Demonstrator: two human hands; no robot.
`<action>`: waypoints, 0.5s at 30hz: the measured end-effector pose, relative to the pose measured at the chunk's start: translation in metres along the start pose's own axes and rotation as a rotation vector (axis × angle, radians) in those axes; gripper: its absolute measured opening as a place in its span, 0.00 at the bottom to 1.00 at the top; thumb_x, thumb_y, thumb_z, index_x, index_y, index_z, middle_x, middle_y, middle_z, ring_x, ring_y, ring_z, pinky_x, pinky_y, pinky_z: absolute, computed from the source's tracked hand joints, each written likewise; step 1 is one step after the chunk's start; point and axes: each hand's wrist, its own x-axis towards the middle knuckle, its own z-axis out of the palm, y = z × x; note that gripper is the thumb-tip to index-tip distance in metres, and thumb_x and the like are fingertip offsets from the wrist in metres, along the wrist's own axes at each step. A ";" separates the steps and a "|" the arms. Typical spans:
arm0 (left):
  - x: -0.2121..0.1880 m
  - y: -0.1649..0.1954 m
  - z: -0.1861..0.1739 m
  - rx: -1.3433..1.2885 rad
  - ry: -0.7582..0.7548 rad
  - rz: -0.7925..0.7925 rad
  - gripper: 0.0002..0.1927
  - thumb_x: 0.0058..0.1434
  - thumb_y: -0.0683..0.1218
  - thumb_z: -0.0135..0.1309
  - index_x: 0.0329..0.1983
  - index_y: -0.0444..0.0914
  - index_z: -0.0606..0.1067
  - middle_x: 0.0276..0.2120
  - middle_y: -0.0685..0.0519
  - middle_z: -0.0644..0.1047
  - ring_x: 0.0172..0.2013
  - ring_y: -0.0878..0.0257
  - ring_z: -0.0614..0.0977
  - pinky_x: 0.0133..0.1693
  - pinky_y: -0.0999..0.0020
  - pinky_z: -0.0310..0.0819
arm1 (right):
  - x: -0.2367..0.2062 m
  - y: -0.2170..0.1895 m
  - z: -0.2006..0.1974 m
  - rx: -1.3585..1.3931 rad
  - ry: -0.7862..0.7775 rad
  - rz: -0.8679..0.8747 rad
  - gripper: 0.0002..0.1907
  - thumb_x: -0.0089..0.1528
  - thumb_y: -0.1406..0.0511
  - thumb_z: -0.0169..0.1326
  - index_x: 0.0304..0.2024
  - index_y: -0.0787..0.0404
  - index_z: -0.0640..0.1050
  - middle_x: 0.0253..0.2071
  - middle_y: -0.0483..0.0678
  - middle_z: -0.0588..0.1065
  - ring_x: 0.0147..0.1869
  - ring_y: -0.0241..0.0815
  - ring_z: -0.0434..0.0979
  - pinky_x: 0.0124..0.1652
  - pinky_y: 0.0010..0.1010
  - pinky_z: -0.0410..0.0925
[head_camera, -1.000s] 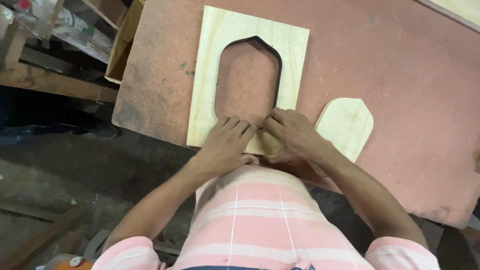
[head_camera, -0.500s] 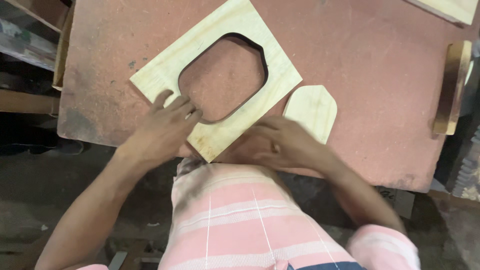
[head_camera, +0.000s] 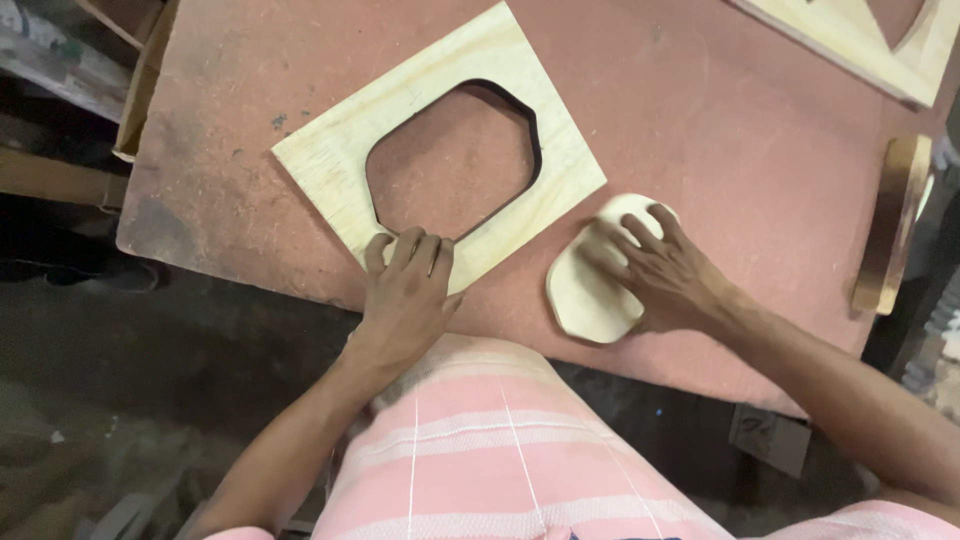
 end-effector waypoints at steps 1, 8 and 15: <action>-0.002 -0.003 0.003 0.033 0.003 -0.017 0.36 0.48 0.54 0.67 0.58 0.34 0.72 0.53 0.47 0.74 0.61 0.53 0.70 0.61 0.44 0.55 | -0.002 0.003 0.002 0.092 0.050 0.071 0.68 0.39 0.38 0.71 0.73 0.47 0.53 0.74 0.53 0.51 0.78 0.55 0.50 0.72 0.58 0.42; -0.026 -0.058 -0.027 0.068 0.013 -0.123 0.32 0.49 0.49 0.62 0.60 0.40 0.74 0.60 0.53 0.73 0.65 0.51 0.67 0.61 0.41 0.54 | -0.015 0.008 0.032 0.373 0.442 0.175 0.71 0.32 0.39 0.70 0.72 0.57 0.59 0.68 0.63 0.57 0.71 0.68 0.55 0.64 0.61 0.51; -0.011 -0.101 -0.063 0.134 -0.183 -0.075 0.35 0.50 0.46 0.62 0.64 0.43 0.73 0.64 0.56 0.73 0.65 0.52 0.67 0.64 0.46 0.55 | -0.007 -0.005 0.076 0.620 0.232 0.548 0.73 0.33 0.30 0.65 0.74 0.50 0.54 0.66 0.61 0.59 0.70 0.61 0.58 0.64 0.56 0.55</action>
